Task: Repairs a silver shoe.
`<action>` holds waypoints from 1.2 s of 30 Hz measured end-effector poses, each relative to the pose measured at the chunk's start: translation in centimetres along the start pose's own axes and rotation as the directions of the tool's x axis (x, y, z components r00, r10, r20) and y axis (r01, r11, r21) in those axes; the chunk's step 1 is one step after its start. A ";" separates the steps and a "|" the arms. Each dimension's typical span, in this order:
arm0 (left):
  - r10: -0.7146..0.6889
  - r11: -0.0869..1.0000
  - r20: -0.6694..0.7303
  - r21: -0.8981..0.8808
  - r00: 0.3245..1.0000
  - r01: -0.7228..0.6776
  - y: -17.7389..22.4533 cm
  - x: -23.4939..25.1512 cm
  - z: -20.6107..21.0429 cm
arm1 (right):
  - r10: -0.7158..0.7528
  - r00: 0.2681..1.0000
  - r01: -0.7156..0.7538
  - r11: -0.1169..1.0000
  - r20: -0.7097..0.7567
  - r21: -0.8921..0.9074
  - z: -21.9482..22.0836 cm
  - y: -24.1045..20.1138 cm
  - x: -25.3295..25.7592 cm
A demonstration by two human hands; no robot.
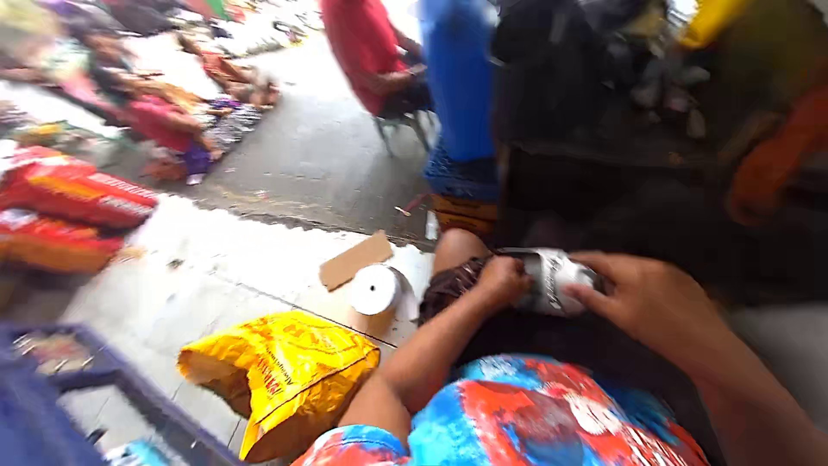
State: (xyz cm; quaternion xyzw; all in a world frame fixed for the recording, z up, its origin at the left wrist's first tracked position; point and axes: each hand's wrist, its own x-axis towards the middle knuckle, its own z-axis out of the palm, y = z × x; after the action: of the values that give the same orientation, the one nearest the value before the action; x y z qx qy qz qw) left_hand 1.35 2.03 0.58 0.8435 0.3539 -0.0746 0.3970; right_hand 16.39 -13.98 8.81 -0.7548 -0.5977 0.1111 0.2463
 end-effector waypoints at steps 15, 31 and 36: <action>-0.650 0.726 -0.176 0.146 0.740 0.672 -13.7 -6.4 -9.2 | 0.035 0.994 -0.045 0.994 0.103 0.098 0.1 -0.5 0.2; 0.397 0.900 0.052 -0.217 0.916 -0.378 -2.1 -0.8 -1.3 | 0.055 0.998 -0.054 0.869 0.012 0.492 -1.9 1.7 -2.2; 0.357 0.898 -0.093 -0.241 0.929 -0.369 -2.1 -1.0 -1.1 | 0.029 0.999 -0.049 0.834 0.044 0.550 -2.6 0.4 -1.5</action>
State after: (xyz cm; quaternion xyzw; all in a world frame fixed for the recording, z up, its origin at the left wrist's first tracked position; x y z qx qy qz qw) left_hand -0.97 3.21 0.39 0.8383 0.2062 0.0662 0.5003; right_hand 17.52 -16.06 10.68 -0.6621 -0.5290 0.2961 0.4405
